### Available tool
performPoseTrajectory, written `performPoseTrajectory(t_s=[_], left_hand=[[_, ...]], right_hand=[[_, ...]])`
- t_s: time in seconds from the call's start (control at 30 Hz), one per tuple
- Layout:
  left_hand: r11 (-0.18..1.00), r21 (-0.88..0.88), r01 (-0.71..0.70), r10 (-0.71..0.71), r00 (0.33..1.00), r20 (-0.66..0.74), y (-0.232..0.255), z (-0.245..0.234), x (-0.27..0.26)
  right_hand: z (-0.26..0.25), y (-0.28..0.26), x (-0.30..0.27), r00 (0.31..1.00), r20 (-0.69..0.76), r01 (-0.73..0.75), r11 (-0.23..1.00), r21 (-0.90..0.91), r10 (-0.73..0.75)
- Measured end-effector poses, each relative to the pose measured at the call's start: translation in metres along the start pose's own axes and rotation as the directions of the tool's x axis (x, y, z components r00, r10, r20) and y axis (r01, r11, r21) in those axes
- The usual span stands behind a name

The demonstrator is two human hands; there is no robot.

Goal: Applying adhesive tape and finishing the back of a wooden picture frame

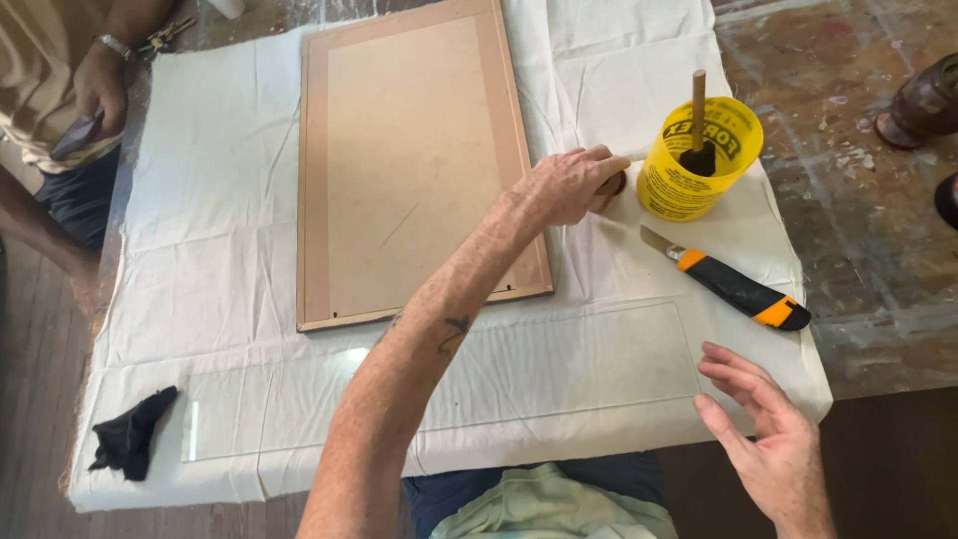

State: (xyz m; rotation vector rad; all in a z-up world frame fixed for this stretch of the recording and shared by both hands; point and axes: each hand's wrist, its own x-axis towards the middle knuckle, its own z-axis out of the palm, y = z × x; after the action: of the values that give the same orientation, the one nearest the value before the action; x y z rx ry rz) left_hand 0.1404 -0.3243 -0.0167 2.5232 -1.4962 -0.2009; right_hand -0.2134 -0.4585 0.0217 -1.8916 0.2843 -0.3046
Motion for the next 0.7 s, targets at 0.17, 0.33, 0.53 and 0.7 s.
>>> performPoseTrajectory(t_s=[0.17,0.33,0.53,0.7], left_hand=[[0.977,-0.215,-0.007,-0.052,0.963,-0.265,0.013,-0.006,-0.026],[0.643,-0.762,-0.081,-0.377,0.832,-0.407,0.076,-0.019,-0.114],[0.103,-0.988,-0.118,-0.745,0.648,-0.155,0.125,-0.01,-0.224],[0.013,-0.985,-0.172,-0.846,0.524,-0.103,0.094,0.001,-0.297]], right_hand=[[0.018,-0.02,0.017,0.999,0.035,0.003,0.999,-0.033,-0.002],[0.078,-0.037,0.045,0.997,-0.03,0.07,0.998,-0.004,-0.07],[0.183,-0.058,0.05,0.931,0.024,0.363,0.932,0.012,-0.363],[0.244,-0.065,0.052,0.885,0.286,0.39,0.921,-0.023,-0.367]])
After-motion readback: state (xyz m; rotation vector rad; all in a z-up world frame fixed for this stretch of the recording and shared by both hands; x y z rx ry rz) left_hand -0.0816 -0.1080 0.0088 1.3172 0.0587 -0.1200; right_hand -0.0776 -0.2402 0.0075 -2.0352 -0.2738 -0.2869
